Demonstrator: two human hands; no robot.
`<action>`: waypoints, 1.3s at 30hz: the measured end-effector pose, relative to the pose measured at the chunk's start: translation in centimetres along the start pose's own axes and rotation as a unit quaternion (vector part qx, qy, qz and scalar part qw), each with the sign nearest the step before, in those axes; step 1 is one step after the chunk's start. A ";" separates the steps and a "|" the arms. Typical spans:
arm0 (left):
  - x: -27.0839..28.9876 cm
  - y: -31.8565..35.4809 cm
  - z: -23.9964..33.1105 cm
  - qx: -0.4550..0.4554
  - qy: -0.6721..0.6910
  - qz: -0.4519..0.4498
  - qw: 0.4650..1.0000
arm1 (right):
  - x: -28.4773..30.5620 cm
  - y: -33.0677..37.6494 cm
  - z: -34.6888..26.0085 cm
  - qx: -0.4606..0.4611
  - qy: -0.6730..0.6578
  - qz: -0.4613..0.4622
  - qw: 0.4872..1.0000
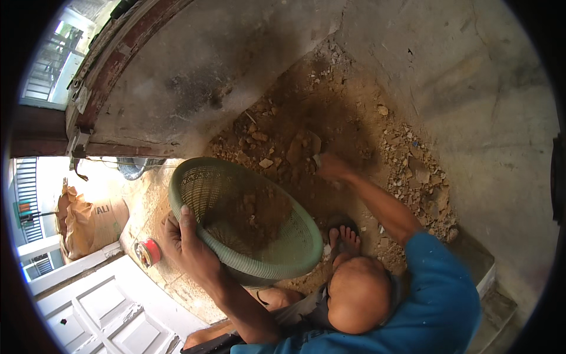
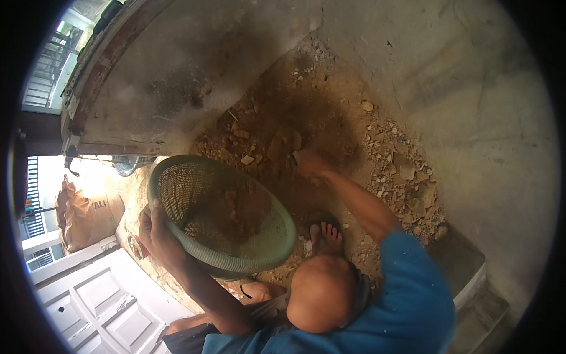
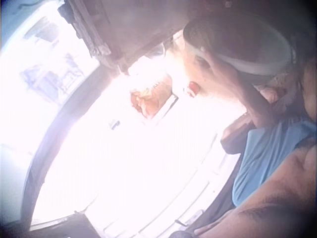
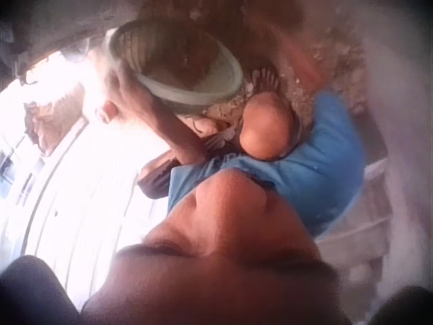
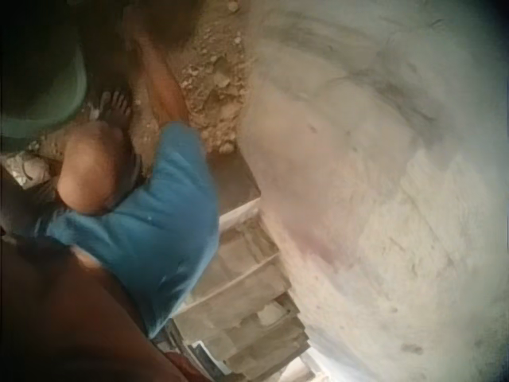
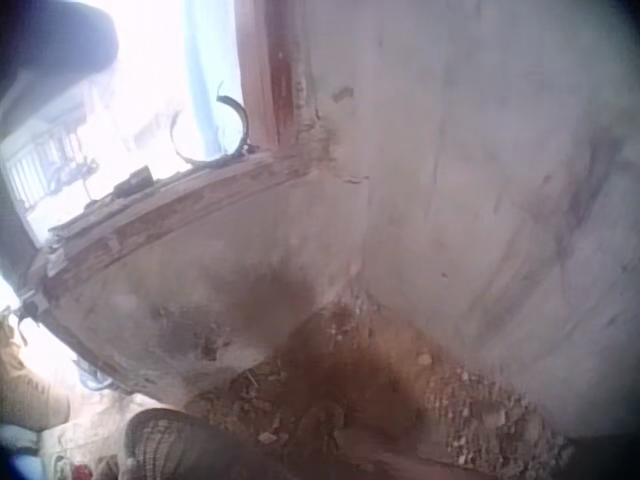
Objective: The person scoops debris from the floor into a green plastic basket using a trowel, then shakes the basket to separate fine material from larger chunks. The person repeats this scooping and sifting process multiple times.
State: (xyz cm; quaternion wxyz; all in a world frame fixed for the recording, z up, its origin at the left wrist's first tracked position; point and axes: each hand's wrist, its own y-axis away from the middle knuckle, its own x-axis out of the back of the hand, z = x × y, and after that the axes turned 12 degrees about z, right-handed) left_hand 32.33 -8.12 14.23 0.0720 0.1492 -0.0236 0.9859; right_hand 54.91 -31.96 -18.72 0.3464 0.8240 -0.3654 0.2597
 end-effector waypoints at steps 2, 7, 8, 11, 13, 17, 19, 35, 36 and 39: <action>0.0 0.0 0.0 -0.021 0.000 -0.004 1.000 | -0.8 1.3 -0.7 -0.019 -0.041 -0.014 0.999; -0.2 0.1 -0.5 0.016 0.046 -0.002 0.999 | 0.0 0.1 -2.1 -0.117 -0.139 -0.155 0.971; -0.2 0.2 -0.5 0.008 0.059 -0.012 0.998 | 0.1 -0.3 -2.4 -0.126 -0.177 -0.183 0.959; -0.2 0.1 -0.2 -0.009 0.007 0.005 1.000 | 0.3 0.1 -4.0 -0.128 -0.190 -0.137 0.964; -0.1 -0.1 0.0 -0.009 0.016 0.004 1.000 | 0.7 2.3 -5.4 -0.094 -0.129 -0.177 0.971; 0.1 -0.1 0.2 0.020 0.047 0.010 0.999 | 3.9 9.5 -8.2 0.183 -0.010 -0.113 0.977; -0.1 0.0 0.1 0.024 0.039 0.008 0.999 | 5.9 10.7 -8.6 0.129 0.017 -0.282 0.950; 1.2 -0.3 -0.2 0.004 0.026 -0.014 1.000 | 2.9 -13.0 -3.9 0.141 0.137 0.075 0.978; 1.1 -0.2 -0.2 0.006 0.028 -0.006 1.000 | 3.1 -10.8 -4.0 0.139 0.061 0.106 0.983; 0.6 0.2 -0.5 0.009 0.026 0.001 1.000 | 3.3 -4.8 -3.4 0.160 -0.077 0.197 0.964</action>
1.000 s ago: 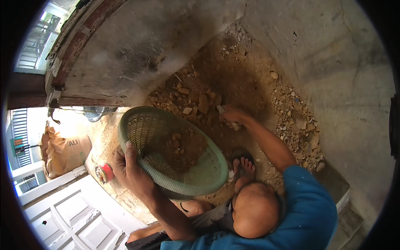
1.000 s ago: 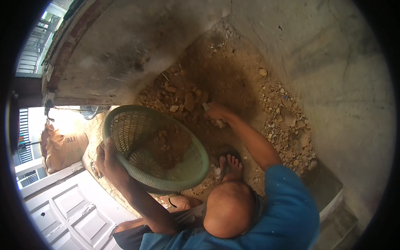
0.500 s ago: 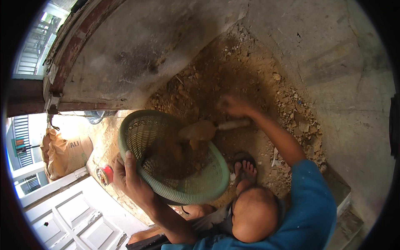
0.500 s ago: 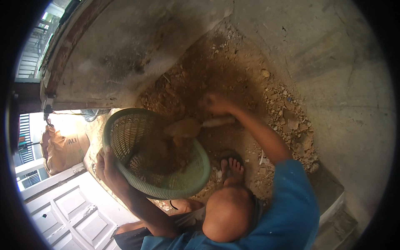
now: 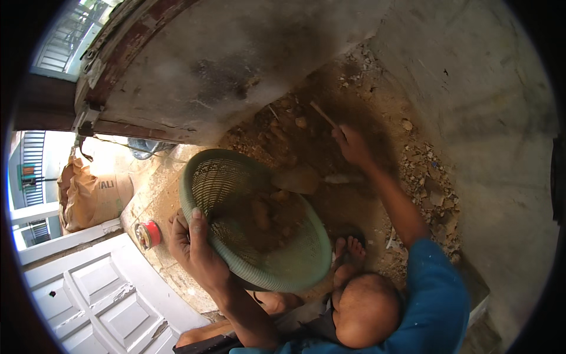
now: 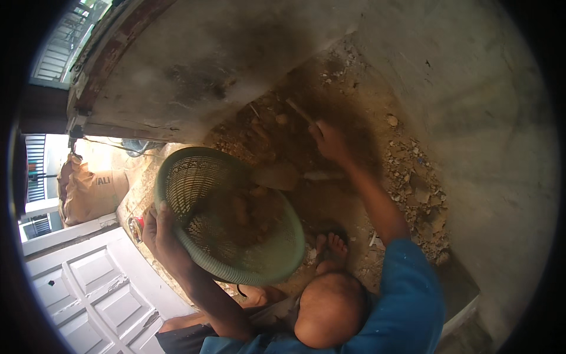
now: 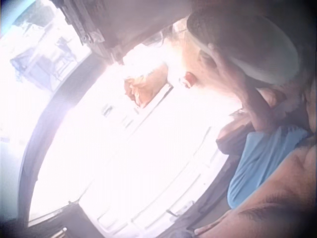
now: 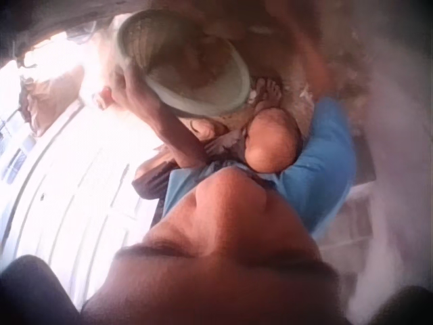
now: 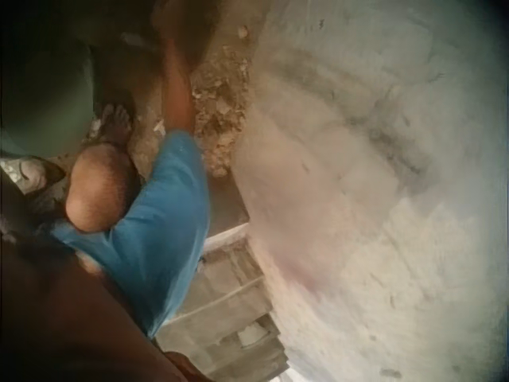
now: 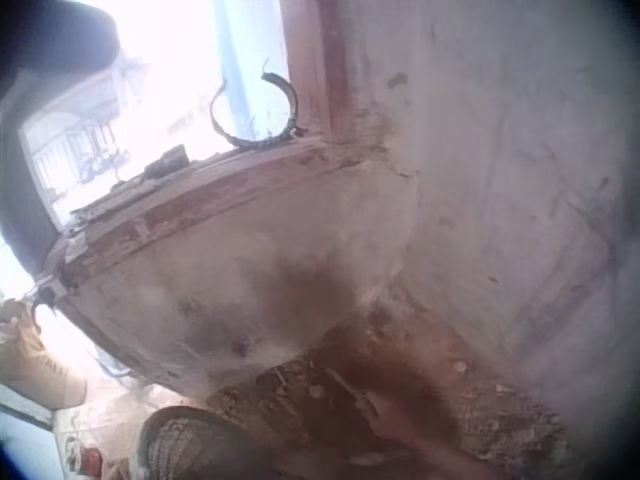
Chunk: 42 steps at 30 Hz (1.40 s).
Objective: The person scoops debris from the floor into a green plastic basket using a trowel, then shakes the basket to separate fine material from larger chunks. The person repeats this scooping and sifting process multiple times.
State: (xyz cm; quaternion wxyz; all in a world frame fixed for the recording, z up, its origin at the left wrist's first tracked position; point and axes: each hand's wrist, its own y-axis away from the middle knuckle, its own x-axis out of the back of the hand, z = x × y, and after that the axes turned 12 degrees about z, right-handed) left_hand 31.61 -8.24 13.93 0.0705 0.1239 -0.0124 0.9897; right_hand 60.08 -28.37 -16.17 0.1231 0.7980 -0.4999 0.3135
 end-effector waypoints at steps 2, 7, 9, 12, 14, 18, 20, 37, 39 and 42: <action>-0.4 0.1 -0.1 -0.013 0.007 -0.010 1.000 | 1.9 2.4 -0.5 -0.072 -0.101 0.006 0.992; -0.1 0.1 0.3 -0.022 -0.016 -0.017 0.999 | 6.7 2.0 -4.8 -0.103 -0.365 -0.060 0.923; 0.1 0.1 0.4 -0.025 -0.025 -0.014 0.999 | 8.5 0.2 -8.4 0.012 -0.268 0.020 0.963; 0.3 0.1 0.1 -0.047 -0.036 -0.004 0.998 | 10.9 -2.3 -14.3 0.133 -0.165 0.111 0.971; 0.3 -0.1 -0.3 -0.077 -0.040 0.002 0.996 | 12.0 -3.7 -17.5 0.188 -0.138 0.145 0.962; 0.7 -0.1 -0.7 -0.094 -0.033 0.006 0.995 | 12.7 -5.1 -20.9 0.242 -0.149 0.162 0.945; 0.9 -0.2 -0.7 -0.090 -0.034 0.009 0.995 | 12.4 -5.1 -21.3 0.246 -0.161 0.158 0.943; 0.8 -0.1 -0.4 -0.104 -0.038 0.022 0.994 | 11.0 -3.8 -19.7 -0.143 -0.365 0.198 0.899; 0.9 -0.2 -0.6 -0.112 -0.044 0.021 0.993 | 10.8 -3.4 -20.3 -0.283 -0.339 0.163 0.882; 0.9 -0.2 -1.0 -0.103 -0.043 0.026 0.993 | 11.7 -3.6 -22.7 -0.157 -0.212 0.185 0.947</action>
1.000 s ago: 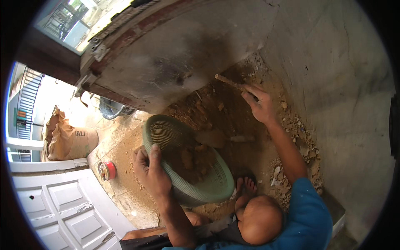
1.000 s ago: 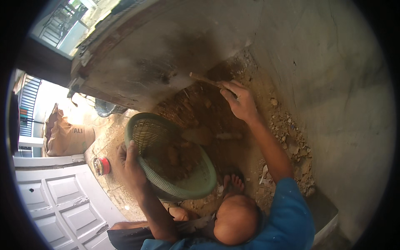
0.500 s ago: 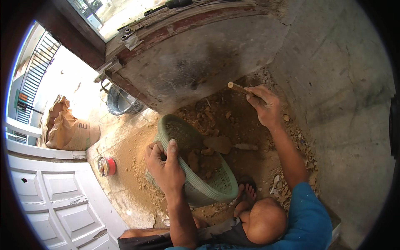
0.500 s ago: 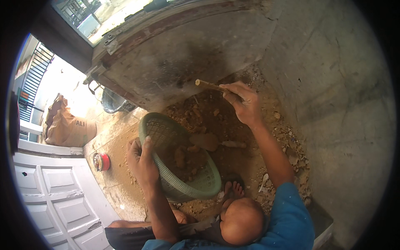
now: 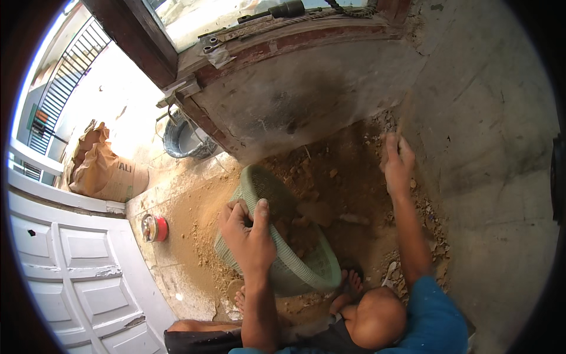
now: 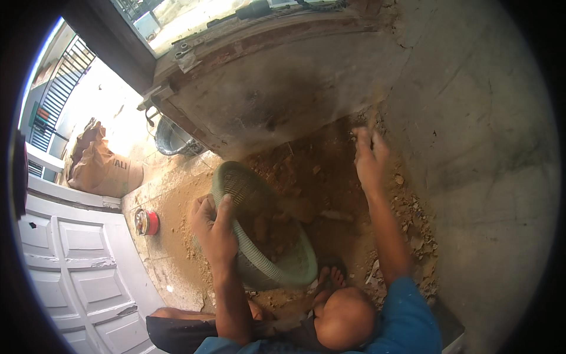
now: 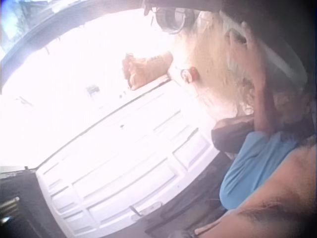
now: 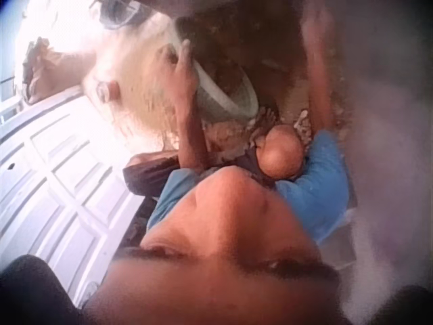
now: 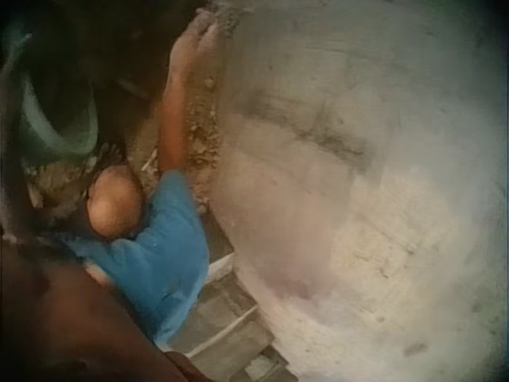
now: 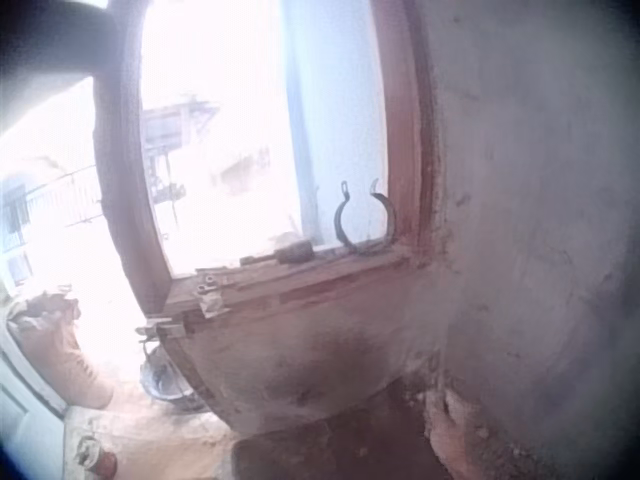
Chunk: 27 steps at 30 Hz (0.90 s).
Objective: The person scoops debris from the floor into a green plastic basket using a trowel, then shakes the basket to separate fine material from larger chunks. The person repeats this scooping and sifting process multiple times.
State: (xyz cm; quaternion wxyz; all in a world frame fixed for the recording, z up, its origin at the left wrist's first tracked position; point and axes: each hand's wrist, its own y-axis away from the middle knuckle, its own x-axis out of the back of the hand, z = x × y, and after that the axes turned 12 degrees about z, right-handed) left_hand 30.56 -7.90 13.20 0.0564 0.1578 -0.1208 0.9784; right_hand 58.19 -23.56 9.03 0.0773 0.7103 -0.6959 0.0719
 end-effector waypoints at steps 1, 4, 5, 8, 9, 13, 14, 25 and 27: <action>-0.1 -0.1 -0.1 -0.003 0.007 -0.007 1.000 | 0.0 0.1 -1.3 0.121 0.003 -0.025 0.992; -0.2 -0.2 -0.2 -0.020 -0.021 -0.006 1.000 | -0.9 -1.0 -5.3 0.260 0.052 -0.045 0.963; -0.2 -0.2 -0.1 -0.019 -0.016 -0.009 1.000 | -1.2 -1.3 -6.2 0.231 0.067 -0.066 0.968; 0.2 -0.4 0.2 -0.023 -0.018 -0.006 1.000 | -2.6 -1.7 -6.3 0.300 0.061 -0.064 0.950; 0.3 -0.4 0.3 -0.026 -0.029 -0.005 0.999 | -3.1 -1.6 -5.2 0.346 0.051 -0.052 0.935; 0.9 -0.5 0.5 -0.033 -0.045 -0.013 0.998 | -3.4 -1.3 3.5 0.222 0.226 -0.125 0.940; 1.0 -0.5 0.4 -0.036 -0.043 -0.016 0.998 | -2.9 -1.4 6.2 0.196 0.272 -0.121 0.934; 1.0 -0.4 0.0 0.007 0.004 -0.007 1.000 | 3.5 -4.9 26.9 0.045 0.300 -0.021 0.953; 1.1 -0.5 0.5 0.017 0.002 -0.020 1.000 | 6.2 -3.0 28.0 -0.020 0.374 0.043 0.926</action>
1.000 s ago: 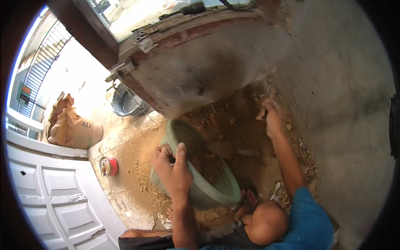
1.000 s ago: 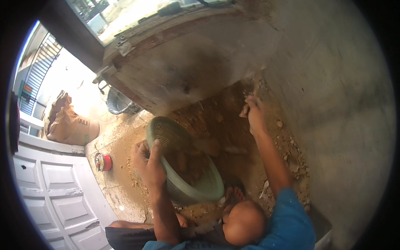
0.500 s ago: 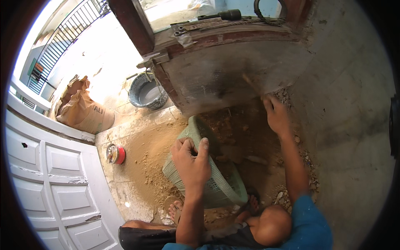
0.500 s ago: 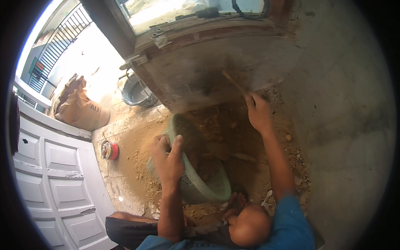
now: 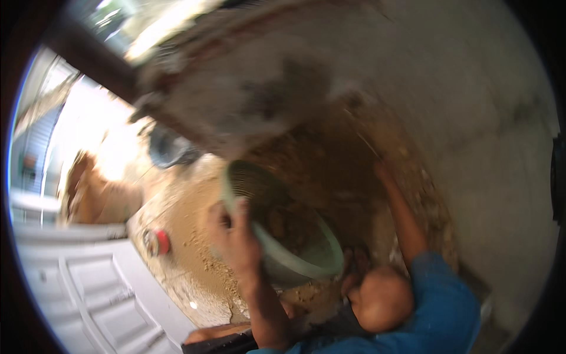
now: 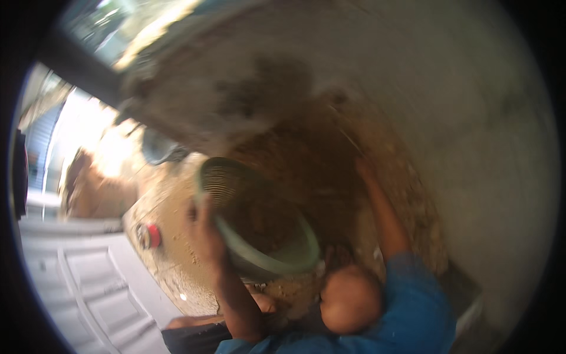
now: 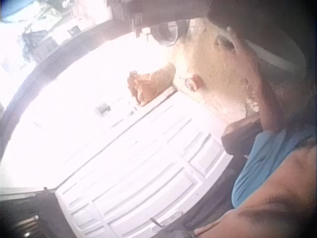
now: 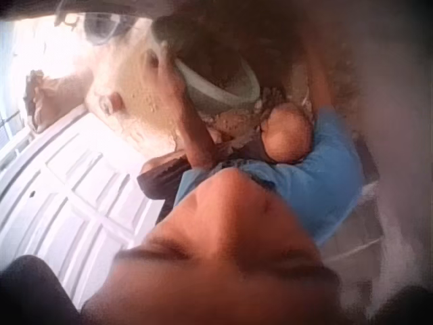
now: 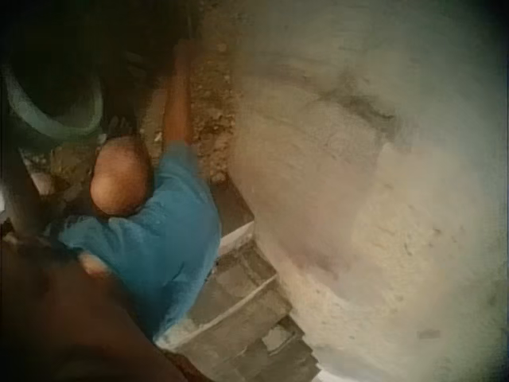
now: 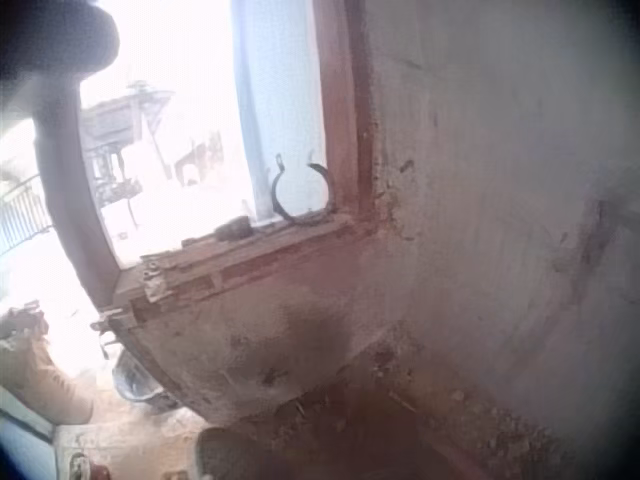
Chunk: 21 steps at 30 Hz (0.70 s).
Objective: The person scoops debris from the floor into a green plastic basket using a trowel, then shakes the basket to separate fine material from larger chunks. The person repeats this scooping and sifting process multiple times.
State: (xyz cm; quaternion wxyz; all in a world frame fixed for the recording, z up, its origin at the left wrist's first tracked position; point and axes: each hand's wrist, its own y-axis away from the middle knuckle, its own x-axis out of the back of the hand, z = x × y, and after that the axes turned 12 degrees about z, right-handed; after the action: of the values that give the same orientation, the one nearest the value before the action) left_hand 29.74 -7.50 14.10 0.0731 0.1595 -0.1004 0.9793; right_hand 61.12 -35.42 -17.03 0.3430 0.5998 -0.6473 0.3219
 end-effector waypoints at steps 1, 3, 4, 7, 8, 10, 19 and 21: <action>-0.2 0.0 0.2 0.028 -0.021 -0.001 0.999 | 1.3 1.2 1.6 -0.009 0.078 0.032 0.996; -0.2 0.3 0.7 0.059 0.019 -0.027 0.998 | 5.9 4.3 5.7 -0.059 0.144 0.039 0.987; -0.4 0.4 0.8 0.090 0.041 -0.025 0.995 | 8.4 5.9 7.3 -0.084 0.129 0.048 0.987; -0.7 0.7 1.3 0.113 0.048 -0.004 0.992 | 16.7 11.1 12.1 -0.122 0.163 0.096 0.974; -0.8 0.7 1.5 0.109 0.035 -0.008 0.993 | 19.2 12.6 13.2 -0.129 0.209 0.119 0.962; -1.1 0.7 1.7 0.105 0.038 -0.011 0.994 | 22.4 14.8 14.5 -0.047 0.357 0.234 0.903; -2.0 1.3 1.2 0.066 0.028 -0.001 0.997 | 3.2 13.9 -1.3 0.418 0.069 -0.076 0.903; -1.4 0.9 1.3 0.089 0.060 -0.014 0.994 | 0.9 12.4 -4.4 0.409 0.115 -0.205 0.882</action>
State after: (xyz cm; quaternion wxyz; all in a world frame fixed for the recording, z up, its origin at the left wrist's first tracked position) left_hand 31.31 -8.85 14.64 0.0781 0.1082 -0.0064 0.9910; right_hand 48.94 -31.37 -13.91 0.1975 0.7649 -0.2773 0.5469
